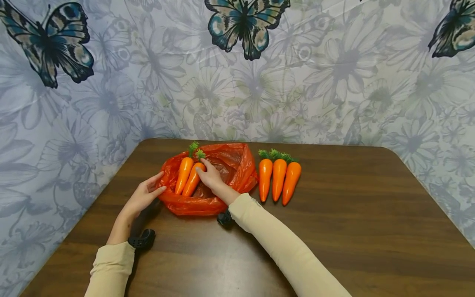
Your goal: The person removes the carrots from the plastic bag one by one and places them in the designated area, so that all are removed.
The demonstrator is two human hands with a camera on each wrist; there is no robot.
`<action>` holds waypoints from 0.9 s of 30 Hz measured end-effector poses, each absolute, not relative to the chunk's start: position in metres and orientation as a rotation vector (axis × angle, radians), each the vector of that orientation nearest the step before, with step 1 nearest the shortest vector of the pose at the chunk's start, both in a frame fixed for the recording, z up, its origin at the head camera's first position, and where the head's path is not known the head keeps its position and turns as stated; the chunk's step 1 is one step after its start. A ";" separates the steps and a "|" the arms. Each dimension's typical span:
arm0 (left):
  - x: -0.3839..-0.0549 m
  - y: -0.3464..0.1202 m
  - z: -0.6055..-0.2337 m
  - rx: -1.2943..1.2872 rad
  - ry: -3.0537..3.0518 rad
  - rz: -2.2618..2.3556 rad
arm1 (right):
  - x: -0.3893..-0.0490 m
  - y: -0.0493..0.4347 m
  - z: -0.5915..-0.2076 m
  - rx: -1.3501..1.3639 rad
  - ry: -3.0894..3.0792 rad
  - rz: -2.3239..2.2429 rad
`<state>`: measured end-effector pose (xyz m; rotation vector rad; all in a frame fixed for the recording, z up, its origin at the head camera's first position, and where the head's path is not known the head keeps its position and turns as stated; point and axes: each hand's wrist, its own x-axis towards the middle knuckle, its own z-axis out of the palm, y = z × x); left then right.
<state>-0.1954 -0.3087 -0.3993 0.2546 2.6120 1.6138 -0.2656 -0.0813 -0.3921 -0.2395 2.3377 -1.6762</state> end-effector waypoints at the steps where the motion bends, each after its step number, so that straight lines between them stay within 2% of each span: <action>1: -0.195 -0.309 -0.399 0.250 2.617 1.607 | -0.266 -0.082 -0.392 -0.249 2.344 -1.663; 17: -0.196 -0.308 -0.399 0.235 2.611 1.617 | -0.280 -0.086 -0.396 -0.342 2.411 -1.580; 27: -0.196 -0.308 -0.400 0.246 2.599 1.628 | -0.281 -0.082 -0.403 -0.268 2.256 -1.805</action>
